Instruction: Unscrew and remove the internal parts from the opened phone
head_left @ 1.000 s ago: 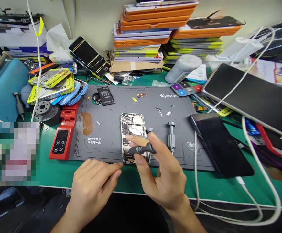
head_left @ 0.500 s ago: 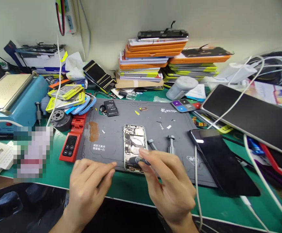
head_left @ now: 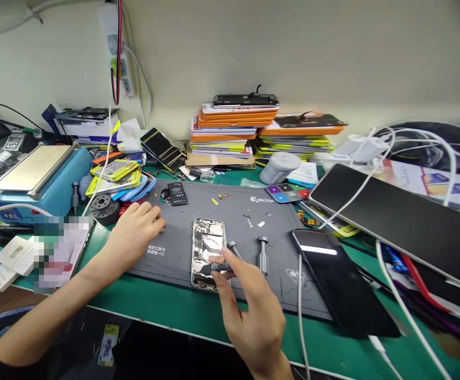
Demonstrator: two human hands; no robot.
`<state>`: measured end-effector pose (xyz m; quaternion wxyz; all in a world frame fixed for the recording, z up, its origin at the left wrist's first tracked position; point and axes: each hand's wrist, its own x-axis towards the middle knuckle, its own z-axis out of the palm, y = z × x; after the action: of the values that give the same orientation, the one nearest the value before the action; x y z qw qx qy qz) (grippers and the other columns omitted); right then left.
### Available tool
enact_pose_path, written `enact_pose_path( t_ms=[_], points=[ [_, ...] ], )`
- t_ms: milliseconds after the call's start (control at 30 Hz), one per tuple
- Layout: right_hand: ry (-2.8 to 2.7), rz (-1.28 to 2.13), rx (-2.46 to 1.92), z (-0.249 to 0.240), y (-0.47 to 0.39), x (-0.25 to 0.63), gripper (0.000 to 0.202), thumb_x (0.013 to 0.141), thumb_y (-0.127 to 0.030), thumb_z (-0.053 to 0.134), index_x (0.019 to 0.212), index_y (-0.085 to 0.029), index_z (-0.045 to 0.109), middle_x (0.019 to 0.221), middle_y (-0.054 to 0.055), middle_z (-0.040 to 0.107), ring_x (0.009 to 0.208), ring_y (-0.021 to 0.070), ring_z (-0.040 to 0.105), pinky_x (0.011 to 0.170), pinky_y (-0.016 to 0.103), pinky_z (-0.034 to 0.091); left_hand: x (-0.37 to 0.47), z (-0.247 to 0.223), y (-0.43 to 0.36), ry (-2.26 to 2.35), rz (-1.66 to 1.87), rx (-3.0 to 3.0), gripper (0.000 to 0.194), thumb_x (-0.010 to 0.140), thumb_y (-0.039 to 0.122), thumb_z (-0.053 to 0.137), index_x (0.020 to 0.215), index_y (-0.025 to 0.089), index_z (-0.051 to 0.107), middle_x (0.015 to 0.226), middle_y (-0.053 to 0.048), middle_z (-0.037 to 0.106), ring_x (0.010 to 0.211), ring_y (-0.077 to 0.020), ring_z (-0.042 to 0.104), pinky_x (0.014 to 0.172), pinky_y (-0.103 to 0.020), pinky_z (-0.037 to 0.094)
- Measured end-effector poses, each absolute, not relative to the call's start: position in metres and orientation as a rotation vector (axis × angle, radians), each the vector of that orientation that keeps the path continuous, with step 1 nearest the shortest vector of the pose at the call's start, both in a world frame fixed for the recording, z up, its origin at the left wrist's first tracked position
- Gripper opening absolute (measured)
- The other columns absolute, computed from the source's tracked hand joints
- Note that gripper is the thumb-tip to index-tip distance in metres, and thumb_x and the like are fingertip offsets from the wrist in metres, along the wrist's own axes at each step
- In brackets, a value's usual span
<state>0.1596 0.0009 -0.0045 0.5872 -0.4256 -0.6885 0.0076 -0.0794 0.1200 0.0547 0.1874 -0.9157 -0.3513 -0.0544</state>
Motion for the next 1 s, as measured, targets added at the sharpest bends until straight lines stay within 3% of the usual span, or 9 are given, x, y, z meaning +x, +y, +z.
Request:
enact_pose_path(
  t_ms=[167, 333, 467, 567, 833, 1000],
  points=[
    [-1.262, 0.140, -1.059, -0.014, -0.009, 0.160, 0.073, 0.100, 0.002, 0.064, 0.164, -0.029, 0.050, 0.124, 0.009, 0.078, 0.105, 0.0201, 0.081, 0.081, 0.032, 0.073, -0.079, 0.051, 0.123, -0.986, -0.160, -2.578, 0.019, 0.110, 0.015, 0.061, 0.099, 0.016, 0.076, 0.096, -0.008, 0.072, 0.086, -0.0253, 0.056, 0.076, -0.039, 0.039],
    [-1.213, 0.146, -1.011, -0.012, -0.011, 0.160, 0.071, 0.099, 0.000, 0.066, 0.162, -0.029, 0.052, 0.117, 0.007, 0.080, 0.100, 0.0210, 0.082, 0.084, 0.040, 0.076, -0.068, 0.054, 0.107, -1.050, -0.259, -2.643, 0.024, 0.115, 0.026, 0.056, 0.102, 0.018, 0.075, 0.099, -0.007, 0.073, 0.088, -0.0235, 0.062, 0.080, -0.037, 0.047],
    [-1.146, 0.154, -0.979, -0.008, -0.009, 0.162, 0.067, 0.101, -0.003, 0.063, 0.161, -0.029, 0.052, 0.111, 0.009, 0.081, 0.088, 0.0200, 0.081, 0.063, 0.031, 0.071, -0.047, 0.048, 0.080, -1.207, -0.538, -2.912, 0.025, 0.118, 0.033, 0.054, 0.108, 0.022, 0.073, 0.106, -0.003, 0.074, 0.091, -0.0189, 0.069, 0.084, -0.033, 0.054],
    [-1.102, 0.172, -0.978, -0.005, -0.008, 0.163, 0.065, 0.103, -0.005, 0.062, 0.161, -0.031, 0.052, 0.112, 0.009, 0.080, 0.078, 0.0166, 0.077, 0.057, 0.027, 0.068, -0.033, 0.038, 0.063, -1.237, -0.641, -2.942, 0.026, 0.118, 0.031, 0.052, 0.107, 0.021, 0.073, 0.104, -0.003, 0.074, 0.092, -0.0179, 0.071, 0.085, -0.032, 0.056],
    [-1.104, 0.223, -1.009, 0.000, -0.008, 0.161, 0.061, 0.105, -0.005, 0.057, 0.159, -0.032, 0.051, 0.110, 0.007, 0.079, 0.073, 0.0133, 0.074, 0.060, 0.025, 0.067, -0.030, 0.028, 0.057, -1.204, -0.656, -2.902, 0.028, 0.118, 0.029, 0.052, 0.108, 0.021, 0.076, 0.102, -0.003, 0.077, 0.088, -0.0172, 0.070, 0.082, -0.031, 0.056],
    [-1.107, 0.217, -1.071, 0.001, -0.010, 0.159, 0.057, 0.108, -0.008, 0.054, 0.159, -0.032, 0.048, 0.108, 0.009, 0.078, 0.072, 0.0167, 0.074, 0.058, 0.030, 0.068, -0.029, 0.028, 0.056, -1.228, -0.679, -2.919, 0.028, 0.118, 0.026, 0.051, 0.105, 0.020, 0.075, 0.102, -0.003, 0.077, 0.088, -0.0173, 0.069, 0.082, -0.031, 0.056]
  ],
)
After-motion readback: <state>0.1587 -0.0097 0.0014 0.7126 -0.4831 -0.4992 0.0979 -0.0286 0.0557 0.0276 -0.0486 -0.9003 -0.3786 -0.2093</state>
